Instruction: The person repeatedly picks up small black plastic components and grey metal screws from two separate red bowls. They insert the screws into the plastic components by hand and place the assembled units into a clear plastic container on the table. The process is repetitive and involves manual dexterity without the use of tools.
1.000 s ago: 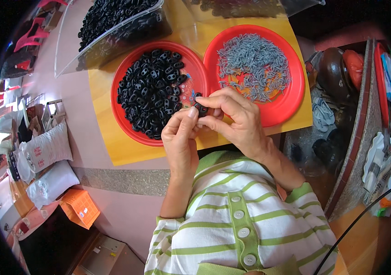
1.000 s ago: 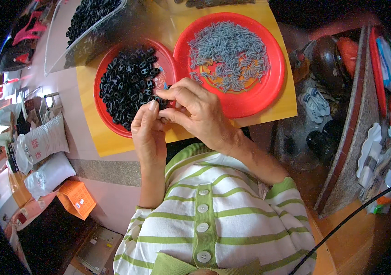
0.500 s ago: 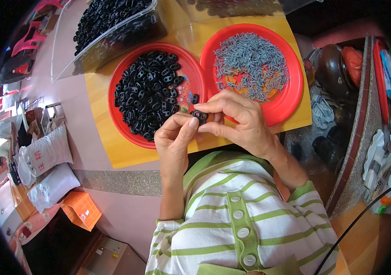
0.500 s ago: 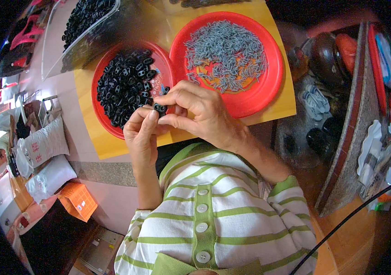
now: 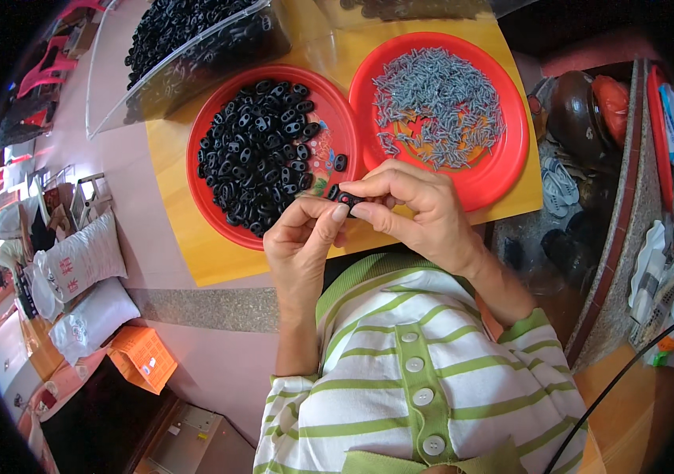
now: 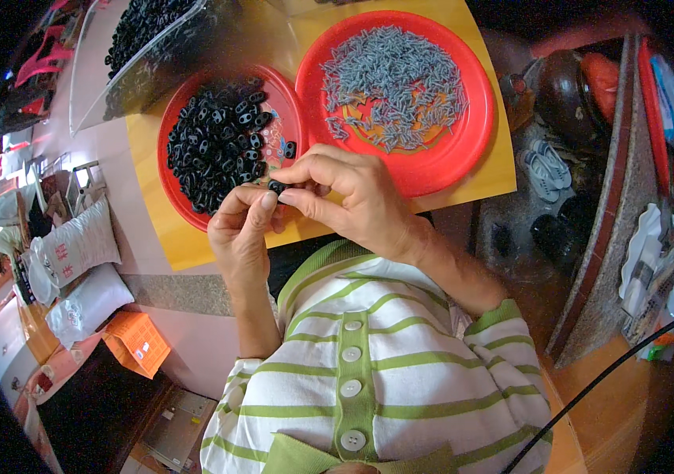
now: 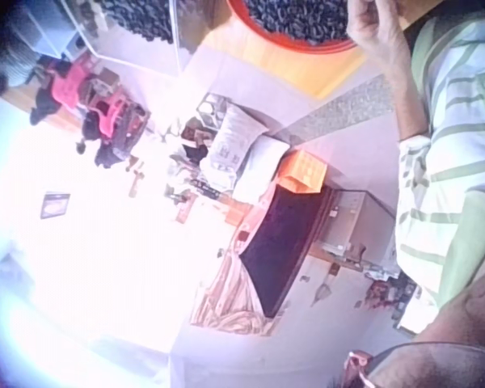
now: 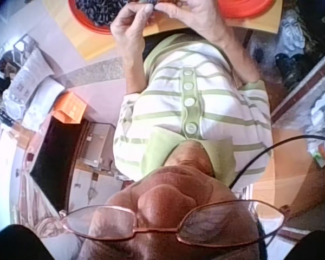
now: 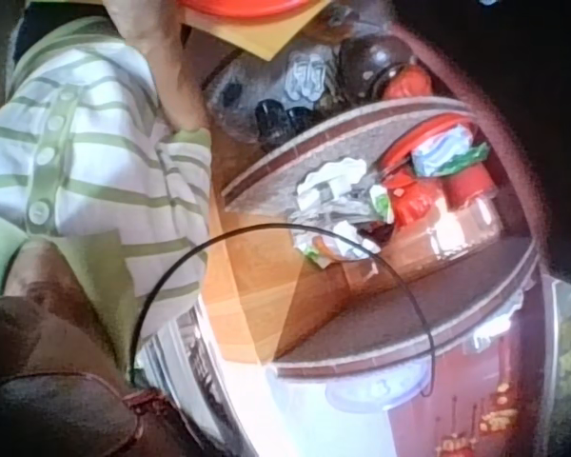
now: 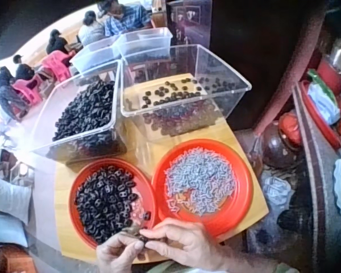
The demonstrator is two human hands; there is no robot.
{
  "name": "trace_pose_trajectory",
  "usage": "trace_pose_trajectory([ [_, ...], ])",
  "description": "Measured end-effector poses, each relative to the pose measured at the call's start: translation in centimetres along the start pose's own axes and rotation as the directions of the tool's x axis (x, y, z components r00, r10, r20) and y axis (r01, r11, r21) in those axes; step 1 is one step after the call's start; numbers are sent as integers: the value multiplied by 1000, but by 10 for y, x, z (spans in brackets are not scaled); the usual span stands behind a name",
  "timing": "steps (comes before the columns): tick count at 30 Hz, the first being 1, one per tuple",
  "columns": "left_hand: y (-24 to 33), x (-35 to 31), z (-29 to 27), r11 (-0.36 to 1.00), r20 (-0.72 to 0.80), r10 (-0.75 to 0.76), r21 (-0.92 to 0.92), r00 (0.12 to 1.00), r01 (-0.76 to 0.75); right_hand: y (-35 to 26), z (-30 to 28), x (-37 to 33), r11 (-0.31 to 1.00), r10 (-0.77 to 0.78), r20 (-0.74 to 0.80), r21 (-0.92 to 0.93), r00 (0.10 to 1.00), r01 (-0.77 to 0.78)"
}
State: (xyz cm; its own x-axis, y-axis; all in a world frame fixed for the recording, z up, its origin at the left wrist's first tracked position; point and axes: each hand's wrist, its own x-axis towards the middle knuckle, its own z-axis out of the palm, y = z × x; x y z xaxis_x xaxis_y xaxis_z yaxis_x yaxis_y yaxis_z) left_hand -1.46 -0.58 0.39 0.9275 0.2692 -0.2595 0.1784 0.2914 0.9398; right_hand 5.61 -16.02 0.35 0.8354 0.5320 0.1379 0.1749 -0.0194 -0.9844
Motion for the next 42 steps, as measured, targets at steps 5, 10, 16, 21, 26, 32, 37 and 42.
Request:
trace_pose_trajectory([
  [5, 1, -1, 3, 1000, -20, -6, -22, 1000, 5, -5, 2, -2, 999, -8, -5, -53, 1000, 7],
  [10, -1, 2, 3, 1000, 7, 10, -23, 1000, -9, 0, 2, -3, 986, -94, -23, -139, 995, 90],
  [16, -15, 10, 10, 955, -26, 179, -238, 984, -180, 4, 1, -3, 990, -99, -14, -105, 995, 97],
  [21, -30, 7, 6, 933, -28, 300, -199, 954, -299, 2, -2, -4, 1000, 5, -2, 3, 1000, -5],
  [26, -31, 6, 11, 931, -90, 267, -232, 960, -281, 1, -4, -2, 1000, -4, -8, 22, 1000, 4],
  [32, -15, 4, 3, 970, -32, 226, -80, 974, -228, -4, -6, -2, 997, -38, 21, -64, 999, 39],
  [37, -3, 5, -5, 984, 94, 176, -20, 980, -175, -3, -5, -4, 990, -92, 25, -102, 995, 94],
  [42, 5, 8, -13, 988, 222, 155, -35, 963, -151, -1, -14, -3, 992, -121, 87, -32, 989, 124],
])
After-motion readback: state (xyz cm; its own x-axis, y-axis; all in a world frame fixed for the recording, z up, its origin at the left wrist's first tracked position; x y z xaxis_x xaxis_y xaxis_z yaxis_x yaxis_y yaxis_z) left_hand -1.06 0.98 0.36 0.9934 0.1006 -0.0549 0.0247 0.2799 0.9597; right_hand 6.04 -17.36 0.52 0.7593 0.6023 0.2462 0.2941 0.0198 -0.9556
